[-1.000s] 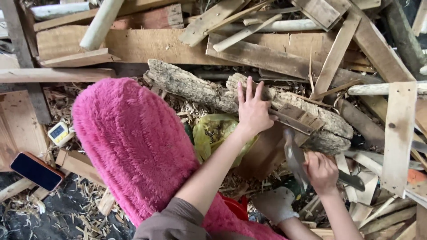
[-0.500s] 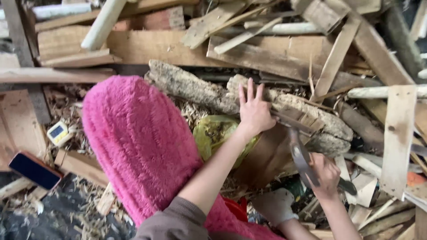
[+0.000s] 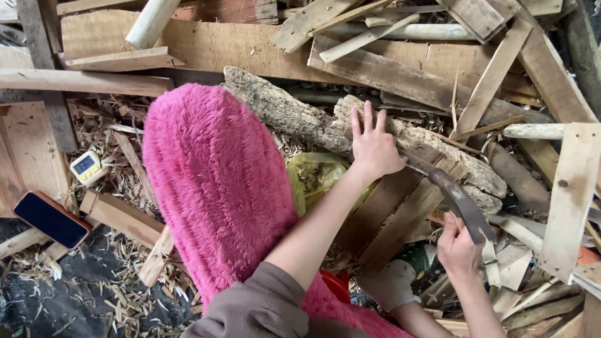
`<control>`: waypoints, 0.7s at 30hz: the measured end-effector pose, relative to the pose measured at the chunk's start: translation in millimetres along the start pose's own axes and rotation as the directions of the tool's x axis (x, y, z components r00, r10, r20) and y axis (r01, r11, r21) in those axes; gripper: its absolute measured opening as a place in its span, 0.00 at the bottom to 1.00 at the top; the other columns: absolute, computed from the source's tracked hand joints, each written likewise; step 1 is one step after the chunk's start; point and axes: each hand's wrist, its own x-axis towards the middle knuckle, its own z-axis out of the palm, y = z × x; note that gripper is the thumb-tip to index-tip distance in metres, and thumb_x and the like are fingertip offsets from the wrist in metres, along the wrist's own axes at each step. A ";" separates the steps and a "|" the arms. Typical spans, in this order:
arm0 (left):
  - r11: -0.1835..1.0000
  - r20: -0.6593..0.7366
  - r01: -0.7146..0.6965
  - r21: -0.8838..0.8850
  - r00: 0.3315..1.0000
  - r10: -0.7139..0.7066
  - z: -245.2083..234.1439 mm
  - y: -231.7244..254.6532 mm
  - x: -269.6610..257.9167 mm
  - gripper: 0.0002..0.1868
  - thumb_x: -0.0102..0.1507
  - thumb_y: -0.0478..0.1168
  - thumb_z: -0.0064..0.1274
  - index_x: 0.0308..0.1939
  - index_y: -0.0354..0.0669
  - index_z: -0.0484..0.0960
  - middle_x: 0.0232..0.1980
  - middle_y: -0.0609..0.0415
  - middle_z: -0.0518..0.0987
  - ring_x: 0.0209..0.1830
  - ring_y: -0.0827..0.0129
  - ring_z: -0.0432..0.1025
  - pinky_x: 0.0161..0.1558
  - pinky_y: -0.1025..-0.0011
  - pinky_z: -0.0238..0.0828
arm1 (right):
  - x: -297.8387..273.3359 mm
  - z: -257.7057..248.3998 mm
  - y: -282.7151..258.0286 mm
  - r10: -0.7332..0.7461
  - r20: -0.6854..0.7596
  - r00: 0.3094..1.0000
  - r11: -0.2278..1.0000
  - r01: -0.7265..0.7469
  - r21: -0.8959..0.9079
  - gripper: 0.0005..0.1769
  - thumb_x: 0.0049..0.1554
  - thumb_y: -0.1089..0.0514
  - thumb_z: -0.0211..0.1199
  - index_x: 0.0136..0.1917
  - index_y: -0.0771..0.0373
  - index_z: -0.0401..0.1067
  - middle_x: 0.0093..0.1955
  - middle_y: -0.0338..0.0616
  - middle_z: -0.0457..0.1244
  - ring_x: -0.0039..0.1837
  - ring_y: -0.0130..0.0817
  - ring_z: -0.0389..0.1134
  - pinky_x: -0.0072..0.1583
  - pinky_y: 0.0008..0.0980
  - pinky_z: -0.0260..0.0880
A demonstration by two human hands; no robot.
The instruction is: Disassembling wooden planks from scrap structures using a hammer while sitting on the floor
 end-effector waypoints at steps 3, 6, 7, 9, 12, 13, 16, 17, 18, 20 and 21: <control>0.999 0.023 0.000 0.036 1.000 0.000 -2.2 0.5 -0.6 0.34 0.58 0.68 0.51 0.53 0.47 0.86 0.84 0.41 0.48 0.83 0.34 0.23 0.70 0.28 0.06 | 8.0 -5.8 -10.6 -0.060 0.008 0.998 0.998 0.060 -0.022 0.09 0.66 0.68 0.56 0.49 0.78 0.73 0.35 0.52 0.65 0.30 0.39 0.59 0.34 0.33 0.57; 1.000 0.052 0.005 0.026 0.999 -0.006 -9.5 1.4 -5.7 0.30 0.58 0.67 0.51 0.46 0.47 0.88 0.85 0.43 0.46 0.83 0.35 0.21 0.70 0.30 0.05 | 3.5 -15.0 -24.1 -0.066 0.016 0.998 0.993 0.067 -0.102 0.15 0.70 0.61 0.52 0.51 0.76 0.73 0.40 0.56 0.64 0.34 0.45 0.60 0.38 0.39 0.60; 1.000 0.054 0.006 0.020 0.999 -0.008 -7.0 0.2 -5.3 0.30 0.58 0.67 0.51 0.46 0.47 0.88 0.85 0.43 0.46 0.83 0.35 0.21 0.70 0.30 0.05 | 11.5 -14.2 -38.9 -0.067 0.022 0.998 0.992 0.069 -0.104 0.15 0.70 0.61 0.52 0.51 0.76 0.73 0.40 0.56 0.64 0.34 0.45 0.60 0.38 0.39 0.60; 1.000 0.003 0.001 -0.004 1.000 -0.001 -3.7 0.6 -3.6 0.33 0.57 0.67 0.54 0.49 0.44 0.88 0.84 0.40 0.48 0.83 0.34 0.23 0.71 0.30 0.07 | 28.0 -14.1 -68.4 0.224 0.165 0.961 0.969 -0.237 0.066 0.14 0.65 0.67 0.51 0.60 0.80 0.67 0.43 0.55 0.64 0.39 0.42 0.65 0.39 0.33 0.71; 0.994 -0.012 0.106 0.017 0.994 -0.106 -11.1 2.5 -14.3 0.38 0.57 0.69 0.51 0.64 0.55 0.80 0.82 0.55 0.50 0.84 0.44 0.26 0.79 0.40 0.11 | 15.6 1.8 -22.6 0.082 0.148 0.986 0.920 -0.018 -0.391 0.16 0.72 0.49 0.53 0.53 0.57 0.79 0.36 0.60 0.68 0.45 0.63 0.71 0.46 0.61 0.69; 0.995 -0.026 0.103 0.020 0.994 -0.102 -11.2 4.5 -10.4 0.38 0.57 0.69 0.51 0.64 0.55 0.80 0.82 0.55 0.50 0.84 0.44 0.26 0.79 0.40 0.11 | 11.2 2.5 -11.1 0.074 0.135 0.988 0.920 -0.015 -0.392 0.16 0.72 0.49 0.53 0.53 0.57 0.79 0.36 0.60 0.68 0.45 0.63 0.71 0.46 0.61 0.69; 0.995 -0.023 0.103 0.006 0.994 -0.102 1.4 4.5 -11.9 0.38 0.55 0.69 0.50 0.63 0.56 0.81 0.82 0.56 0.51 0.84 0.45 0.27 0.79 0.41 0.10 | -11.7 -0.1 11.2 -0.027 -0.031 0.999 0.929 0.014 -0.370 0.14 0.71 0.52 0.61 0.48 0.61 0.81 0.42 0.56 0.70 0.52 0.59 0.73 0.58 0.45 0.74; 0.994 -0.022 0.107 -0.008 0.994 -0.107 3.2 4.9 -12.2 0.36 0.55 0.67 0.49 0.62 0.56 0.81 0.82 0.57 0.51 0.84 0.45 0.27 0.79 0.41 0.11 | -18.3 -2.7 11.4 0.056 -0.022 0.998 0.938 -0.060 -0.342 0.17 0.75 0.50 0.51 0.56 0.55 0.79 0.47 0.53 0.71 0.51 0.56 0.73 0.60 0.48 0.73; 0.994 -0.038 0.108 -0.017 0.993 -0.108 -1.2 4.1 -6.9 0.35 0.55 0.65 0.48 0.62 0.57 0.82 0.82 0.57 0.52 0.84 0.46 0.27 0.80 0.41 0.11 | -17.3 -1.7 12.9 0.129 -0.028 0.991 0.941 -0.132 -0.313 0.22 0.78 0.47 0.41 0.64 0.50 0.77 0.53 0.50 0.71 0.50 0.52 0.73 0.63 0.51 0.73; 0.995 -0.040 0.099 -0.019 0.994 -0.100 -0.3 4.1 -8.1 0.35 0.54 0.65 0.49 0.61 0.56 0.82 0.82 0.56 0.52 0.84 0.44 0.27 0.79 0.40 0.10 | -9.6 14.1 -7.6 0.170 0.012 0.985 0.948 -0.160 -0.277 0.17 0.74 0.52 0.48 0.61 0.57 0.77 0.51 0.54 0.71 0.52 0.55 0.72 0.60 0.54 0.72; 0.995 -0.041 0.096 -0.020 0.994 -0.097 -1.2 4.1 -9.3 0.36 0.54 0.66 0.50 0.61 0.56 0.83 0.82 0.56 0.52 0.84 0.43 0.27 0.78 0.39 0.09 | -5.1 21.6 -18.5 0.205 0.056 0.977 0.953 -0.187 -0.237 0.12 0.69 0.58 0.56 0.59 0.64 0.77 0.48 0.58 0.71 0.54 0.59 0.71 0.57 0.57 0.72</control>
